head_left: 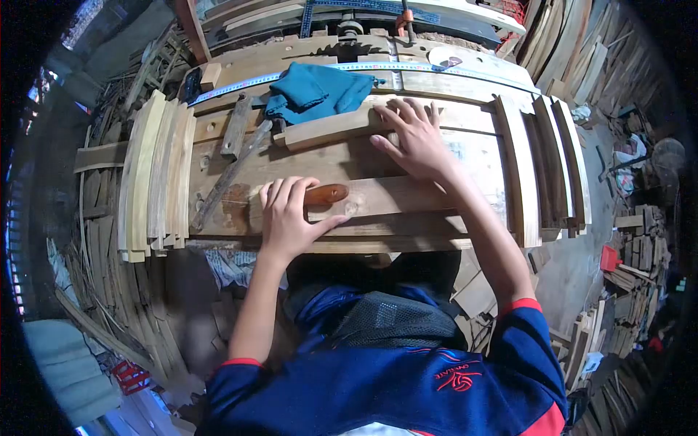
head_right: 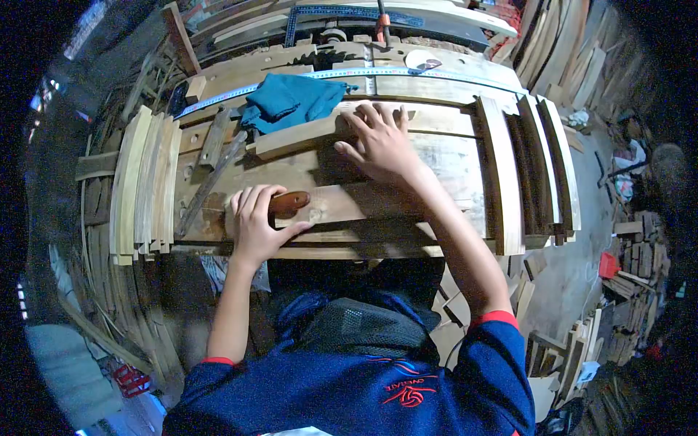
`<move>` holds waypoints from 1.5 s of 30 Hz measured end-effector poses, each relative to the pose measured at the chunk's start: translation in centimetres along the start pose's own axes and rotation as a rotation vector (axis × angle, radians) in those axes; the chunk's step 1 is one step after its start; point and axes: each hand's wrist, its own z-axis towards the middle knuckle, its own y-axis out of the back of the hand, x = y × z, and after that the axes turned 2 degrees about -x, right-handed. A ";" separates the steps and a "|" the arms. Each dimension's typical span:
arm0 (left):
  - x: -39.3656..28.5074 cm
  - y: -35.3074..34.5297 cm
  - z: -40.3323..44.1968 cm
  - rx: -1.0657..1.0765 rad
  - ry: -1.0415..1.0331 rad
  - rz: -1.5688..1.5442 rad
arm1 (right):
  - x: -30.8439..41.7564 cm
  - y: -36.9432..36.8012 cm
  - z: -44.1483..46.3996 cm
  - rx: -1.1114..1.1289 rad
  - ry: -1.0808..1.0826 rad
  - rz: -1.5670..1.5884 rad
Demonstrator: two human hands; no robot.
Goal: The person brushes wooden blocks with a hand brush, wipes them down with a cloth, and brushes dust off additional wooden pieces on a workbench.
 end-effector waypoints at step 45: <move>2.1 -4.0 9.6 0.137 -0.146 -0.316 | 2.1 7.6 -2.7 -0.395 -0.007 0.807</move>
